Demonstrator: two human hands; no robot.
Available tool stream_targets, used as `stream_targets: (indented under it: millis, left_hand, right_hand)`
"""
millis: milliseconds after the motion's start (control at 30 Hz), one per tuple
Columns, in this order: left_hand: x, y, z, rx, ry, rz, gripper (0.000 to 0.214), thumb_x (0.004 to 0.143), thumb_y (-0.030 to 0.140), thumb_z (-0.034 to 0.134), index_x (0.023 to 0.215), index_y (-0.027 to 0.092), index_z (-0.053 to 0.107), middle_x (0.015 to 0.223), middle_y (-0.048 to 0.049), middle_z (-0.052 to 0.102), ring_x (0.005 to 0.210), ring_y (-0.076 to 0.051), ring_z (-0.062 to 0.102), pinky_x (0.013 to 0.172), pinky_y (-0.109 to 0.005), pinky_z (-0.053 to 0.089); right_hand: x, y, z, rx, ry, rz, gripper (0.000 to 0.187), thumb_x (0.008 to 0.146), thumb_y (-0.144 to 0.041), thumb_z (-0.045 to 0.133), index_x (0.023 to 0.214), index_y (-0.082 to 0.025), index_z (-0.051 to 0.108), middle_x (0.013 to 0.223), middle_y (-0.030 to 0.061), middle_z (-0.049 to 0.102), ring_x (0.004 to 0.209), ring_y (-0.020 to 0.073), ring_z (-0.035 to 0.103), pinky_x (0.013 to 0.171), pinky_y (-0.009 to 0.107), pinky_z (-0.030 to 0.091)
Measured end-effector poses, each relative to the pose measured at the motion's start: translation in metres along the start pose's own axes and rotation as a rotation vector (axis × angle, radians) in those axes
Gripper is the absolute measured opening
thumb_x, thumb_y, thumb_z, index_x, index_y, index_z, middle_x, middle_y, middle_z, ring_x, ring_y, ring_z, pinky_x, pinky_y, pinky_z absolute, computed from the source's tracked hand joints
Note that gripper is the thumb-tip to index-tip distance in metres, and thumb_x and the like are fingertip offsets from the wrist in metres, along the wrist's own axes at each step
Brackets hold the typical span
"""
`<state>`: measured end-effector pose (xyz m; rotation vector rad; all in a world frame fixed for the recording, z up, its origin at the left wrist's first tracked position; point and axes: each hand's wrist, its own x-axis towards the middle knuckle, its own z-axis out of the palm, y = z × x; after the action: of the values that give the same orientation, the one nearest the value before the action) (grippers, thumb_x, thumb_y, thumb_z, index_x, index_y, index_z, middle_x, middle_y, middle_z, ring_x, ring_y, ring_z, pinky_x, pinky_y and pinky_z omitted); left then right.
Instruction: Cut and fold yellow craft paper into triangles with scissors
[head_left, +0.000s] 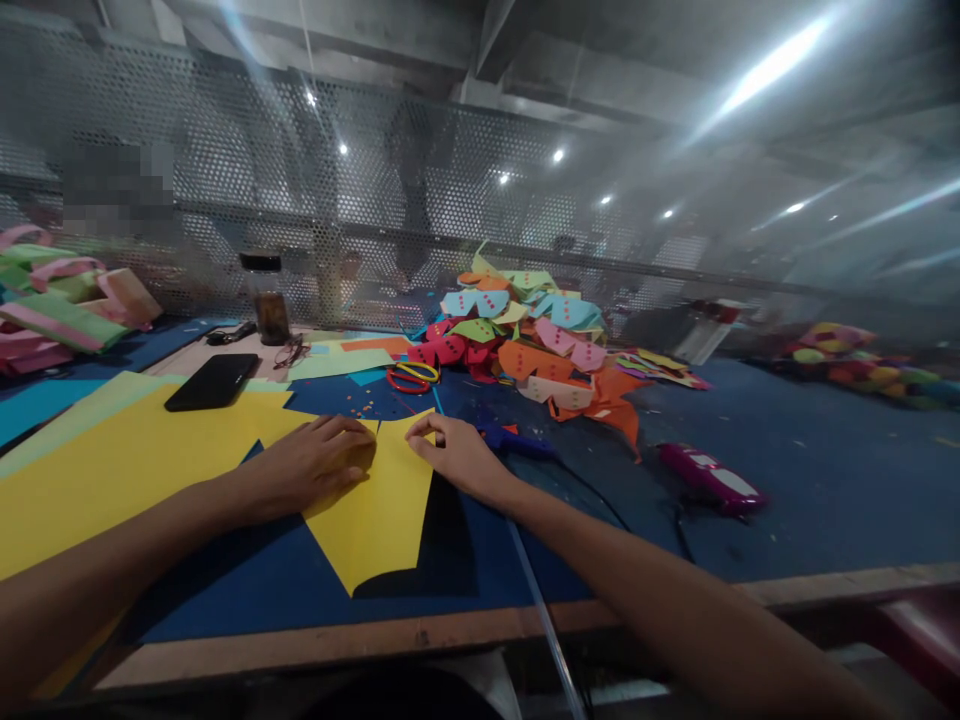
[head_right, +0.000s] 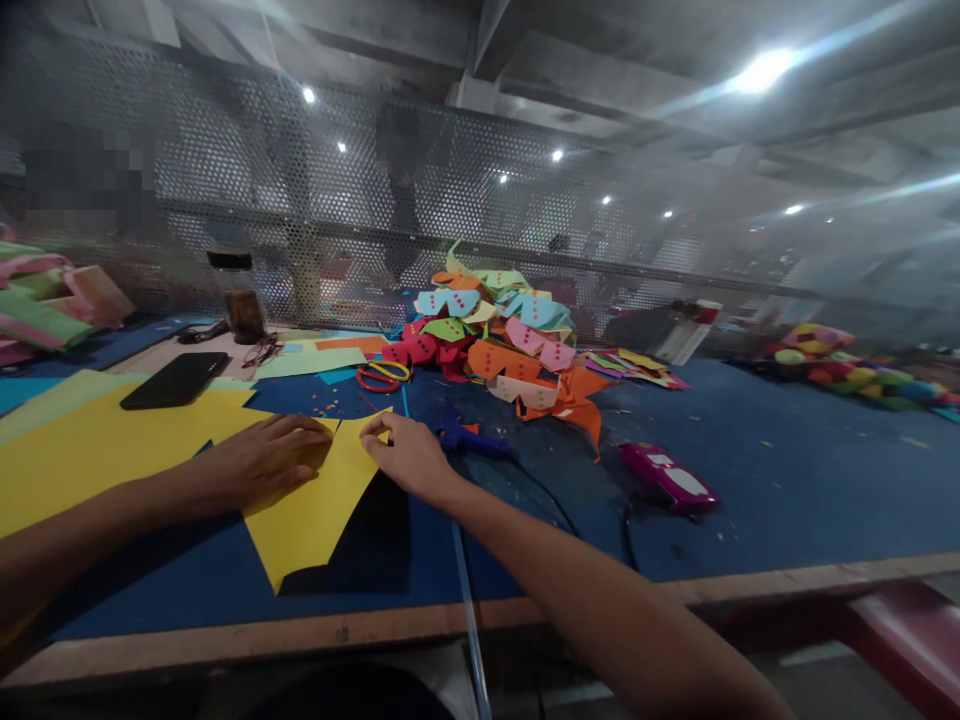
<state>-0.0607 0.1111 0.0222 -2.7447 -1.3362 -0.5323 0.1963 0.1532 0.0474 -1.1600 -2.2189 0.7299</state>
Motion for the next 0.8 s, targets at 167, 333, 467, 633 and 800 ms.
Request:
stream_targets:
  millis: [167, 333, 467, 633, 800]
  left_hand:
    - [-0.0007, -0.0017, 0.0028, 0.007, -0.021, -0.009, 0.030, 0.102, 0.038, 0.051, 0.128, 0.024, 0.057, 0.131, -0.0106, 0.061, 0.112, -0.025, 0.061, 0.097, -0.042, 0.049]
    - [-0.0009, -0.0031, 0.0017, -0.009, -0.033, 0.019, 0.029, 0.103, 0.038, 0.049, 0.127, 0.025, 0.057, 0.132, -0.0090, 0.060, 0.114, -0.024, 0.059, 0.098, -0.041, 0.048]
    - [-0.0005, -0.0029, 0.0012, 0.005, -0.016, 0.025, 0.028, 0.102, 0.038, 0.052, 0.125, 0.025, 0.058, 0.129, -0.0085, 0.062, 0.112, -0.023, 0.060, 0.098, -0.038, 0.049]
    - [-0.0005, -0.0025, 0.0002, -0.003, -0.001, 0.031, 0.029, 0.102, 0.040, 0.050, 0.126, 0.025, 0.058, 0.129, -0.0085, 0.061, 0.112, -0.023, 0.060, 0.097, -0.038, 0.049]
    - [-0.0021, 0.0001, -0.0042, -0.044, -0.022, 0.020, 0.031, 0.102, 0.041, 0.051, 0.128, 0.026, 0.056, 0.132, -0.0096, 0.061, 0.115, -0.024, 0.059, 0.099, -0.040, 0.048]
  right_hand:
    - [-0.0018, -0.0034, 0.0004, -0.056, -0.046, 0.017, 0.017, 0.086, -0.020, 0.060, 0.095, -0.020, 0.074, 0.100, 0.0021, 0.076, 0.085, 0.0167, 0.064, 0.074, 0.028, 0.042]
    - [-0.0037, -0.0076, 0.0003, -0.117, -0.079, 0.050, 0.024, 0.083, -0.015, 0.056, 0.094, -0.021, 0.076, 0.087, 0.0003, 0.074, 0.067, 0.0136, 0.056, 0.063, 0.027, 0.036]
    - [-0.0055, -0.0095, -0.0008, -0.114, -0.093, 0.047, 0.025, 0.082, -0.013, 0.055, 0.093, -0.021, 0.076, 0.082, -0.0002, 0.072, 0.064, 0.0126, 0.054, 0.061, 0.026, 0.034]
    - [-0.0058, -0.0074, -0.0030, -0.094, -0.072, 0.036, 0.020, 0.087, -0.023, 0.058, 0.099, -0.020, 0.075, 0.094, 0.0019, 0.074, 0.074, 0.0146, 0.058, 0.066, 0.026, 0.037]
    - [-0.0087, -0.0081, -0.0048, -0.016, -0.102, 0.001, 0.022, 0.088, -0.032, 0.062, 0.102, -0.021, 0.074, 0.101, 0.0031, 0.075, 0.081, 0.0166, 0.062, 0.071, 0.027, 0.041]
